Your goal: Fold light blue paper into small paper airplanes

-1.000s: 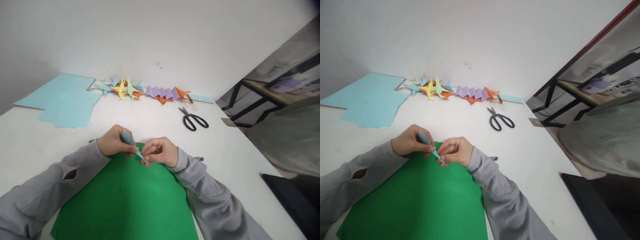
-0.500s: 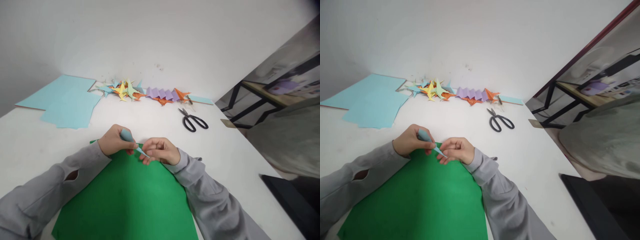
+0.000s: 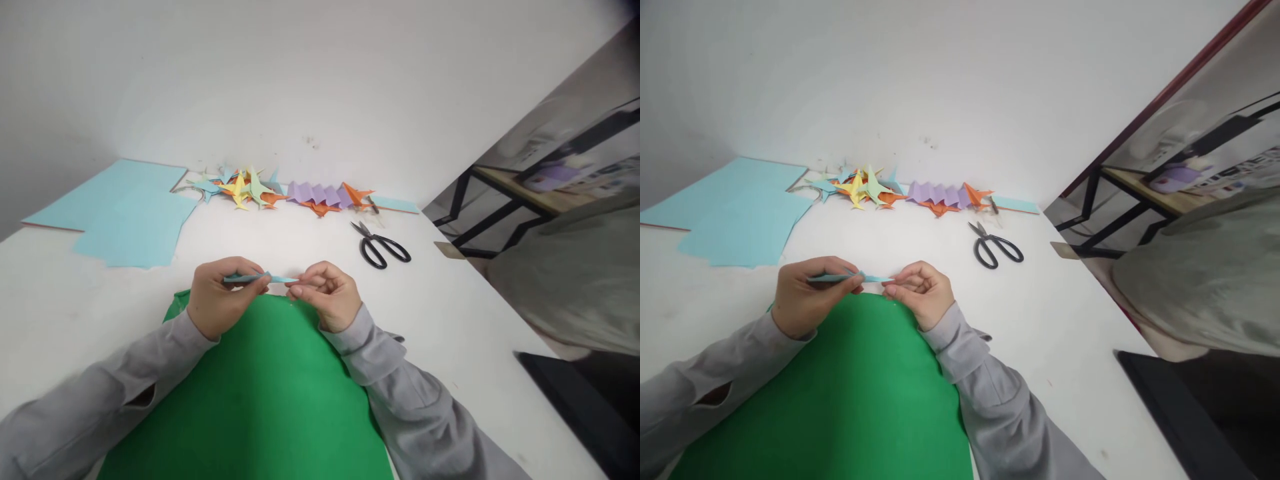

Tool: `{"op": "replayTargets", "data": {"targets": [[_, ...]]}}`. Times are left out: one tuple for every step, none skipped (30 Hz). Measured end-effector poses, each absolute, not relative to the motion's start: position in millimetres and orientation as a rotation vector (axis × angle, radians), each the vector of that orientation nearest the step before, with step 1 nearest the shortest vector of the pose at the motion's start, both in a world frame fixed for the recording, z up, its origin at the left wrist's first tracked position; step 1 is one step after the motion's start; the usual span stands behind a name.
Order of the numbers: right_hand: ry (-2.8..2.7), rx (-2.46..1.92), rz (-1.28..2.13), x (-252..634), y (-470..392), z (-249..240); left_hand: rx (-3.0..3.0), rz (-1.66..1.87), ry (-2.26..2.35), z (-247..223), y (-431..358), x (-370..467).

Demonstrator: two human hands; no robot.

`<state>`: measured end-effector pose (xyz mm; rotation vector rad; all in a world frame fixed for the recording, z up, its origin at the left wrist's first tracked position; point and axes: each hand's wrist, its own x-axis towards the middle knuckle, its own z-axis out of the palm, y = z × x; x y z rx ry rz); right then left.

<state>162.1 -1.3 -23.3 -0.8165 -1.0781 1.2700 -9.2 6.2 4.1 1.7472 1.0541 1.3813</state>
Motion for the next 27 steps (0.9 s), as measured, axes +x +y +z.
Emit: {"op": "replayTargets", "data": {"targets": [[-1.088,-0.814,1.231,161,-2,-23,1.787,1.392,1.052,4,5,-9],[-1.108,-0.825,1.183,161,-2,-23,1.823,1.395,1.054,4,5,-9],[-1.135,-0.849,1.128,160,-3,-23,1.849,1.389,1.063,4,4,-9],[-1.168,-0.883,1.074,160,-3,-23,1.867,1.381,1.073,4,4,-9],[-1.205,-0.922,1.024,159,-4,-24,1.880,1.374,1.082,4,4,-9],[-1.241,-0.963,0.979,159,-4,-24,1.884,1.374,1.091,4,4,-8],[-1.275,-1.000,0.944,159,-5,-25,1.883,1.373,1.096,4,4,-8],[-1.306,-1.028,0.919,159,-5,-25,1.881,1.373,1.098,3,4,-8],[-1.333,-1.050,0.903,159,-5,-26,1.876,1.373,1.096,3,4,-8],[-1.348,-1.063,0.888,159,-5,-26,1.870,1.373,1.094,2,4,-8],[-1.353,-1.072,0.874,160,-5,-26,1.864,1.370,1.092,2,4,-8],[-1.356,-1.077,0.862,160,-5,-27,1.862,1.368,1.091,2,4,-8],[-1.357,-1.080,0.854,160,-5,-27,1.860,1.365,1.090,2,4,-8],[-1.358,-1.083,0.850,160,-5,-27,1.856,1.362,1.090,2,3,-8],[-1.359,-1.087,0.850,160,-5,-26,1.851,1.360,1.089,2,3,-7],[-1.359,-1.092,0.856,160,-5,-26,1.846,1.359,1.087,2,3,-7],[-1.358,-1.103,0.867,160,-5,-25,1.839,1.359,1.086,2,3,-7],[-1.351,-1.117,0.879,160,-5,-24,1.833,1.359,1.087,2,3,-7],[-1.342,-1.133,0.892,159,-6,-23,1.831,1.356,1.089,2,3,-7],[-1.333,-1.148,0.907,159,-6,-22,1.830,1.354,1.090,2,3,-7],[-1.323,-1.158,0.928,158,-6,-20,1.828,1.350,1.089,2,3,-6],[-1.314,-1.162,0.957,158,-7,-19,1.822,1.345,1.087,2,3,-6],[-1.302,-1.159,0.990,157,-7,-17,1.814,1.340,1.083,2,3,-6],[-1.291,-1.151,1.025,157,-7,-16,1.805,1.337,1.077,2,3,-6],[-1.280,-1.138,1.062,157,-7,-15,1.797,1.334,1.070,2,3,-6],[-1.267,-1.120,1.098,158,-7,-14,1.792,1.330,1.067,2,3,-6],[-1.251,-1.099,1.132,158,-6,-14,1.791,1.327,1.067,2,3,-6]]}}
